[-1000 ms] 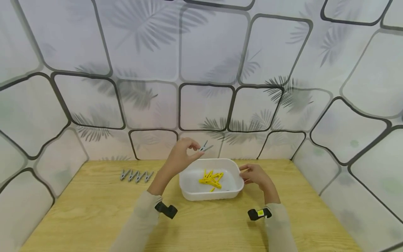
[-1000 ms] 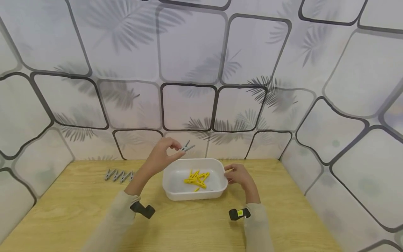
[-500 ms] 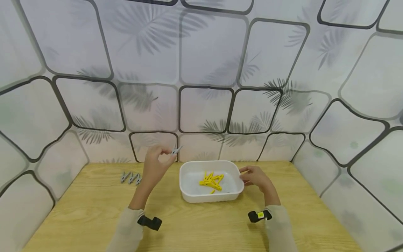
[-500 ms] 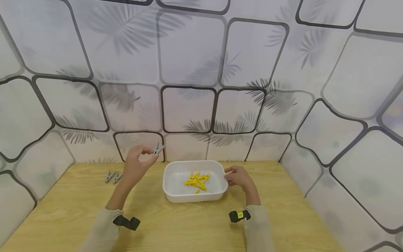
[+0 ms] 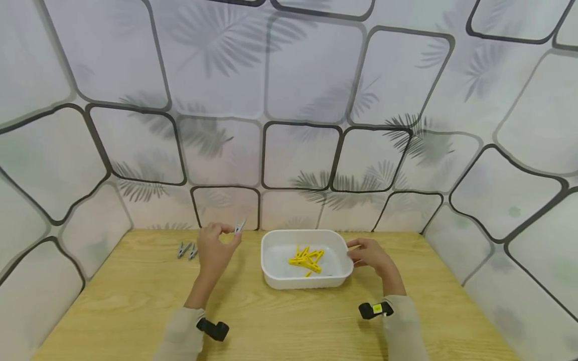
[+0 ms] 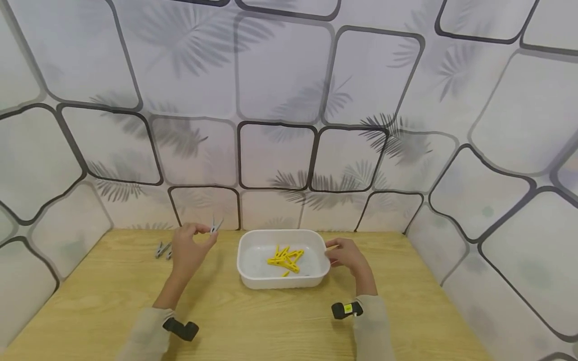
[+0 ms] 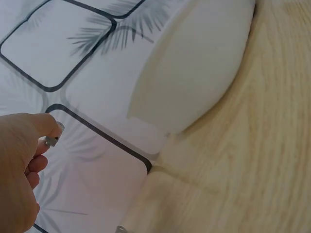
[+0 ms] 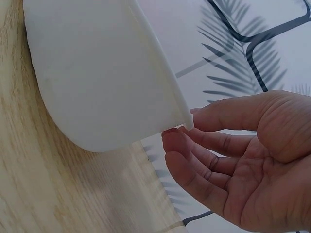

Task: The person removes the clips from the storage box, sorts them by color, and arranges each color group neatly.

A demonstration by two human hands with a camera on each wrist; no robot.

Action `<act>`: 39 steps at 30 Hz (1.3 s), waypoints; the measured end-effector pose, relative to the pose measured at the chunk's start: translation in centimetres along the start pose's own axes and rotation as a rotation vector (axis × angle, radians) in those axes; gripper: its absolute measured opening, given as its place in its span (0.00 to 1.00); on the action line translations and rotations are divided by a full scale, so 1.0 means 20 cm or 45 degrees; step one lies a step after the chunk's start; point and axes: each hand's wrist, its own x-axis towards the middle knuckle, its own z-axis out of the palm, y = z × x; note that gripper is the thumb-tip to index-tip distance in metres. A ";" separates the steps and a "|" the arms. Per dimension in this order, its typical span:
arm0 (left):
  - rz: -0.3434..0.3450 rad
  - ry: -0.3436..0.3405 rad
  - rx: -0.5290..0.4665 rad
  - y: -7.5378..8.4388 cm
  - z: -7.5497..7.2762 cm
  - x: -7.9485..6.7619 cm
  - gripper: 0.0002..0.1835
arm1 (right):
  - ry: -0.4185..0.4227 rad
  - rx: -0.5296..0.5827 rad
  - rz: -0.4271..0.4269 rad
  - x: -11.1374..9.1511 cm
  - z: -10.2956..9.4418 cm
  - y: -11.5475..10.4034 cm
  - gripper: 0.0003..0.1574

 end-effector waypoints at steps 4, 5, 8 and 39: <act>-0.111 -0.059 0.030 -0.04 0.02 -0.04 0.10 | 0.002 0.005 0.014 0.00 0.00 0.02 0.26; -0.129 -0.075 0.046 -0.05 0.02 -0.04 0.10 | -0.001 0.011 0.013 0.01 0.00 0.02 0.26; -0.148 -0.113 0.110 -0.08 0.02 -0.05 0.10 | -0.009 0.028 0.003 0.01 -0.01 0.02 0.27; -0.215 -0.410 0.404 -0.23 -0.03 -0.13 0.13 | -0.039 0.031 0.000 0.01 0.00 0.02 0.27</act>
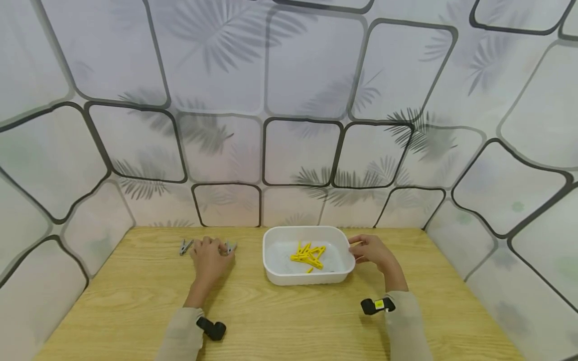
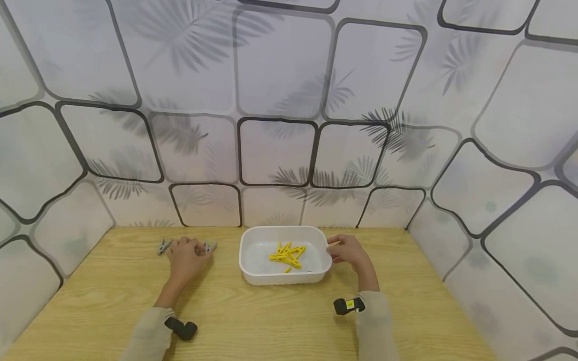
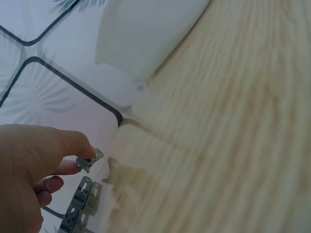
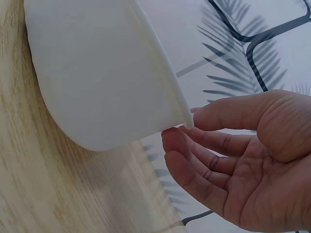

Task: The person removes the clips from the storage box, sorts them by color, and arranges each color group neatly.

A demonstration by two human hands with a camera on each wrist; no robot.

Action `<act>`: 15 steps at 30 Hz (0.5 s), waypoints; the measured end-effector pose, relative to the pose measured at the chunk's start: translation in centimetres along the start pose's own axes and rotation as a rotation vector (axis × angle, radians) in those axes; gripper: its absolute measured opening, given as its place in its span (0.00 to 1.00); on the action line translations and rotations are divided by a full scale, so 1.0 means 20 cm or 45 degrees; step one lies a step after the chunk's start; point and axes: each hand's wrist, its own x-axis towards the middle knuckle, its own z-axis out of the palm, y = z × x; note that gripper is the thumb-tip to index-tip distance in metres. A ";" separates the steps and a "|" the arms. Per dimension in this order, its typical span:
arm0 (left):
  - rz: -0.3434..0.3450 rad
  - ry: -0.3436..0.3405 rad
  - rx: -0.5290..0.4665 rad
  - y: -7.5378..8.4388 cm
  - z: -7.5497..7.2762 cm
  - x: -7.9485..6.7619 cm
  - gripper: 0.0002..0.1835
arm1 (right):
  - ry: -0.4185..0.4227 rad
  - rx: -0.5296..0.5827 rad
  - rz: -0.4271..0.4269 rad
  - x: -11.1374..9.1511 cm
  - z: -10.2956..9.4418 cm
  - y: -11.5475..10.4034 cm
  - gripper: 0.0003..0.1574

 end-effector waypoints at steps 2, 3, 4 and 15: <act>0.002 -0.006 -0.004 0.00 0.00 0.00 0.12 | -0.002 -0.005 -0.002 0.00 0.00 0.00 0.27; 0.002 -0.009 -0.007 0.00 0.01 0.00 0.12 | -0.001 -0.005 -0.001 0.00 0.00 0.00 0.27; 0.001 -0.012 -0.014 0.00 0.00 0.00 0.12 | 0.000 -0.005 0.000 0.00 0.00 0.00 0.27; -0.049 -0.064 0.002 0.00 0.00 0.00 0.12 | -0.009 -0.009 0.001 0.01 -0.01 0.00 0.28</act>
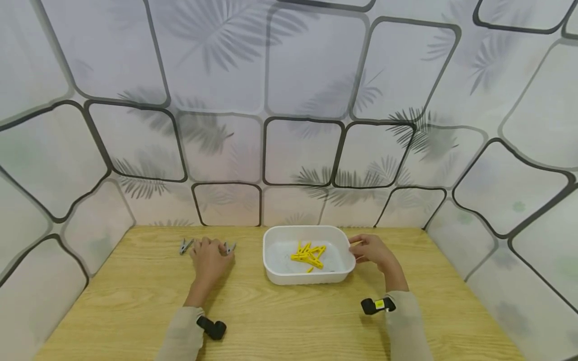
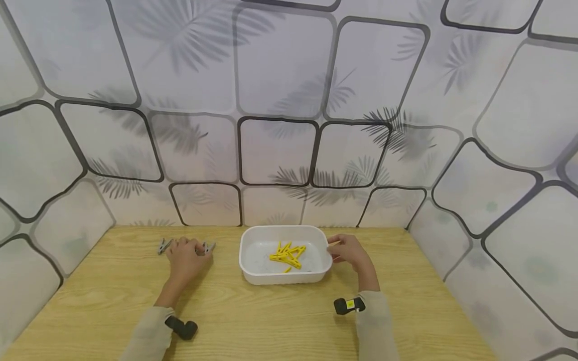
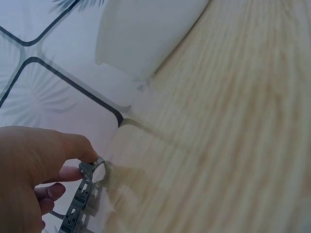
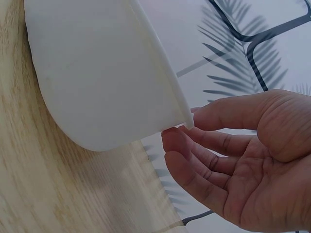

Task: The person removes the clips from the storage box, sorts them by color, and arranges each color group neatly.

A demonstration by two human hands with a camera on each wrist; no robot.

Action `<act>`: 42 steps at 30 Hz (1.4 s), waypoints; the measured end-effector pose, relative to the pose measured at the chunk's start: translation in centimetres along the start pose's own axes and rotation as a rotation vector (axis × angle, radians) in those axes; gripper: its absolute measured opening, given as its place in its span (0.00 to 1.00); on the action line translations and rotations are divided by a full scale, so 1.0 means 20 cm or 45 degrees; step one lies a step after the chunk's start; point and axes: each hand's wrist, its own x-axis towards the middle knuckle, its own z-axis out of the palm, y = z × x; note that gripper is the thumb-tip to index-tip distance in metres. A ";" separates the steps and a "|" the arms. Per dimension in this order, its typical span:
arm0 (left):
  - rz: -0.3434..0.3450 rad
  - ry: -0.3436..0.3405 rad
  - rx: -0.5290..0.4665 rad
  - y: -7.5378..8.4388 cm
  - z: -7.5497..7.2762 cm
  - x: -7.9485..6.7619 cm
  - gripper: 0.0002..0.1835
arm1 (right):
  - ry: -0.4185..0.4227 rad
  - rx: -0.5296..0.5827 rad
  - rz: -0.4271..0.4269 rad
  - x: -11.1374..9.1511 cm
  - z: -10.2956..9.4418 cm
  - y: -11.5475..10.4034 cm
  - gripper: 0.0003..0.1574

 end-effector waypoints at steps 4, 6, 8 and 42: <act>-0.015 -0.010 0.013 0.01 0.00 0.01 0.13 | 0.004 0.000 0.000 0.00 -0.01 0.00 0.27; -0.029 -0.015 0.026 0.01 0.00 0.01 0.13 | 0.009 0.002 0.001 0.00 -0.01 -0.01 0.27; -0.039 -0.018 0.048 0.02 0.00 0.01 0.13 | 0.014 0.001 0.001 0.00 0.00 -0.01 0.27; 0.223 0.024 -0.138 0.45 -0.03 0.06 0.11 | 0.024 0.015 0.003 0.01 0.01 0.01 0.25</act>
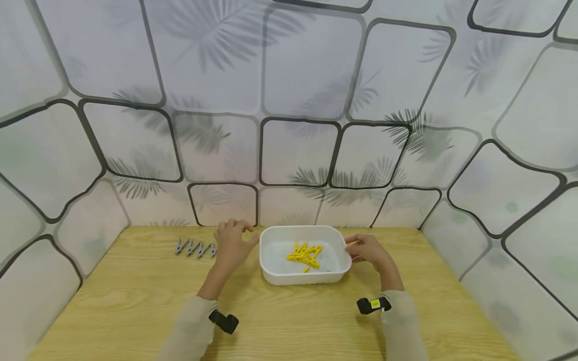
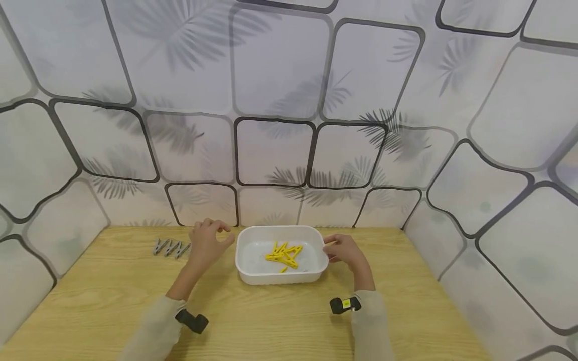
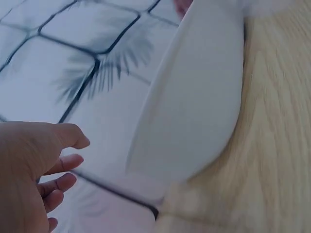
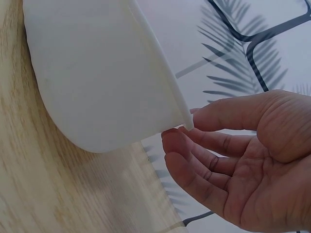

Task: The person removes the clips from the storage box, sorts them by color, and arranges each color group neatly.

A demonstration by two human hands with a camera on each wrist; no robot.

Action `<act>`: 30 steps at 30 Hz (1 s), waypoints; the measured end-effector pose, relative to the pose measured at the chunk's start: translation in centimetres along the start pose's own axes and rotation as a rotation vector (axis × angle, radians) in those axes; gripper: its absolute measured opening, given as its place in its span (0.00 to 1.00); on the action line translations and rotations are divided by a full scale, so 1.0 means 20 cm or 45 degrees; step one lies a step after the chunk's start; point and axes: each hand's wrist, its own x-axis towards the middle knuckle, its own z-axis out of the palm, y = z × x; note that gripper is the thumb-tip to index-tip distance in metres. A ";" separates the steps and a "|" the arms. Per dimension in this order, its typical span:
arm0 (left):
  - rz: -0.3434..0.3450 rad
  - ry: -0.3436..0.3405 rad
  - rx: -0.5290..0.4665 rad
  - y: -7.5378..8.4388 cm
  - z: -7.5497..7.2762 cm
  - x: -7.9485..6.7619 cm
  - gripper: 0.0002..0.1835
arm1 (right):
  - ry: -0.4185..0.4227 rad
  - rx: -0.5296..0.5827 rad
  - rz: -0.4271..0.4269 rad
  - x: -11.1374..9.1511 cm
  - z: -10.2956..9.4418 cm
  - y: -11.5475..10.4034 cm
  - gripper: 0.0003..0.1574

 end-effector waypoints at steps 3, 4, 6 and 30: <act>0.146 -0.094 -0.018 0.11 0.04 0.03 0.10 | -0.001 -0.004 -0.005 0.00 0.00 0.00 0.25; 0.206 -0.129 -0.014 0.14 0.06 0.04 0.10 | -0.001 -0.004 -0.005 0.00 0.00 0.00 0.25; 0.326 -0.203 -0.008 0.21 0.09 0.05 0.11 | 0.003 0.003 -0.005 0.00 0.00 0.00 0.25; 0.621 -0.942 0.321 0.47 0.46 0.08 0.06 | 0.015 0.012 -0.016 0.00 0.00 0.01 0.26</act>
